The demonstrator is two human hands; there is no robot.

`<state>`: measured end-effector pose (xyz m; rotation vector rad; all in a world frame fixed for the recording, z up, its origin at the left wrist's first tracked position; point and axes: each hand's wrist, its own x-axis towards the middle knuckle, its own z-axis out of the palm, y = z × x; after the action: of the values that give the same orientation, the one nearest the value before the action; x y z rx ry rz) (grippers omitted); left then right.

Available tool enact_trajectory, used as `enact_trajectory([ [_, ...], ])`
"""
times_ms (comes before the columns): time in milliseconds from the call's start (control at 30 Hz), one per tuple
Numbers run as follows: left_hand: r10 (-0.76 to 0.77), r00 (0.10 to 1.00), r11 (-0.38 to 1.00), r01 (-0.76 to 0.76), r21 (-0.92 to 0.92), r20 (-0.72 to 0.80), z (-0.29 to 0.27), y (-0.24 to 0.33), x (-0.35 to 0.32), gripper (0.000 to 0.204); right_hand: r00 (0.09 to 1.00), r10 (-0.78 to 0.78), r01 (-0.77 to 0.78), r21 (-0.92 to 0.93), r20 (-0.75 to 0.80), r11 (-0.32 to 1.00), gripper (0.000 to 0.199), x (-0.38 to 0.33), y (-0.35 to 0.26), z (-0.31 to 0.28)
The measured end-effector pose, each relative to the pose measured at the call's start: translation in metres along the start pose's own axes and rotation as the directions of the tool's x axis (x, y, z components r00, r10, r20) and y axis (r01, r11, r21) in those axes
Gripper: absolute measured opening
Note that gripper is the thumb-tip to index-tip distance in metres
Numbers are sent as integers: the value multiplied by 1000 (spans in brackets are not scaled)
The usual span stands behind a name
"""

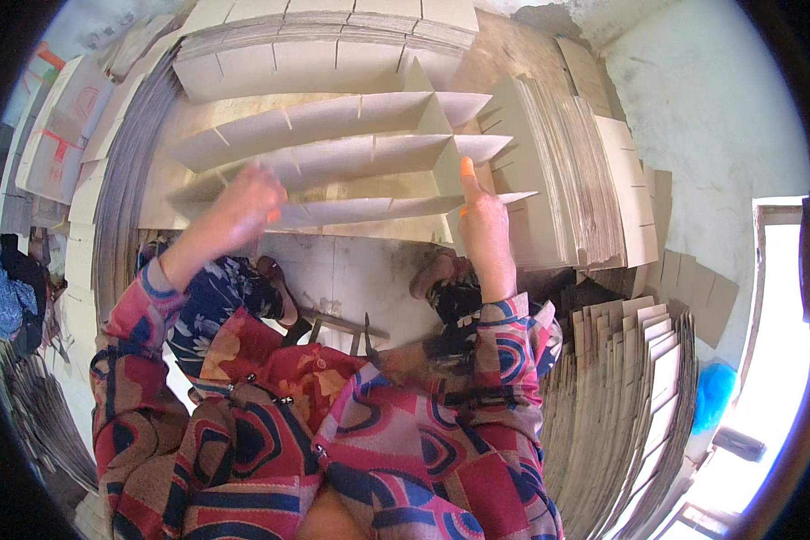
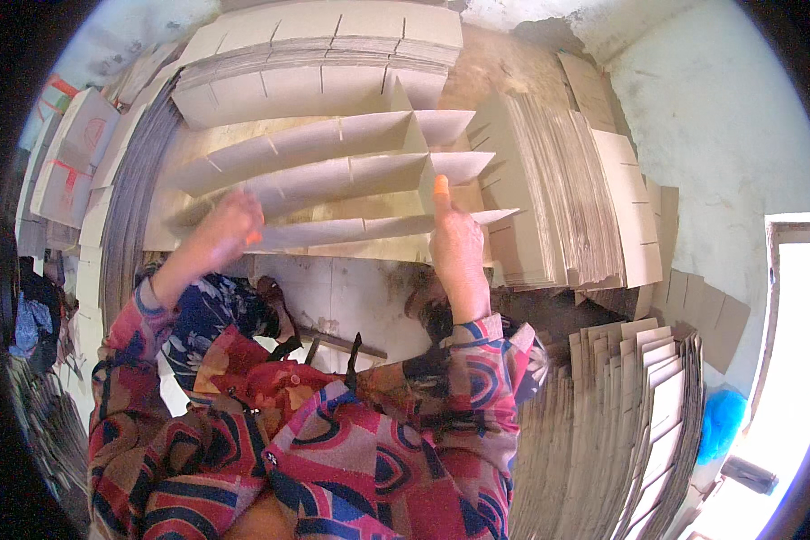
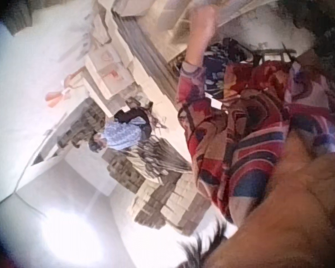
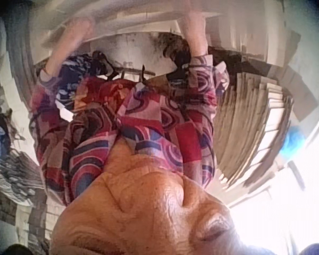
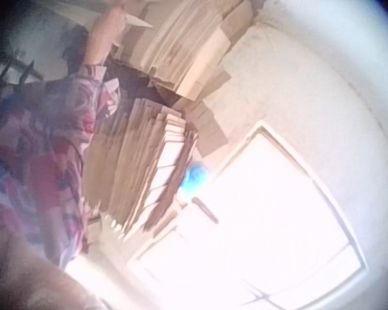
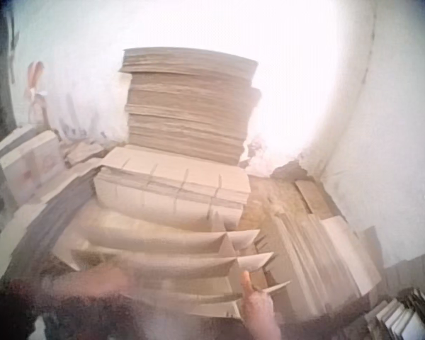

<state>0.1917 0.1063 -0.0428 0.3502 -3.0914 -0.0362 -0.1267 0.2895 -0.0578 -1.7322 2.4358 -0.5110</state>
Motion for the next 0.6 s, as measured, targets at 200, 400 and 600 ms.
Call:
enact_trajectory([
  [200,-91,995,923,94,-374,26,18,-23,6,16,999,-50,49,-55,-11,997,67,-1,-1,-5],
  [400,-201,979,856,160,-492,-30,-11,3,12,27,1000,1,-1,-37,5,999,67,-1,11,2],
  [600,-399,872,901,316,-297,-283,-13,-56,39,31,993,38,2,334,-111,942,62,-8,46,-28],
])
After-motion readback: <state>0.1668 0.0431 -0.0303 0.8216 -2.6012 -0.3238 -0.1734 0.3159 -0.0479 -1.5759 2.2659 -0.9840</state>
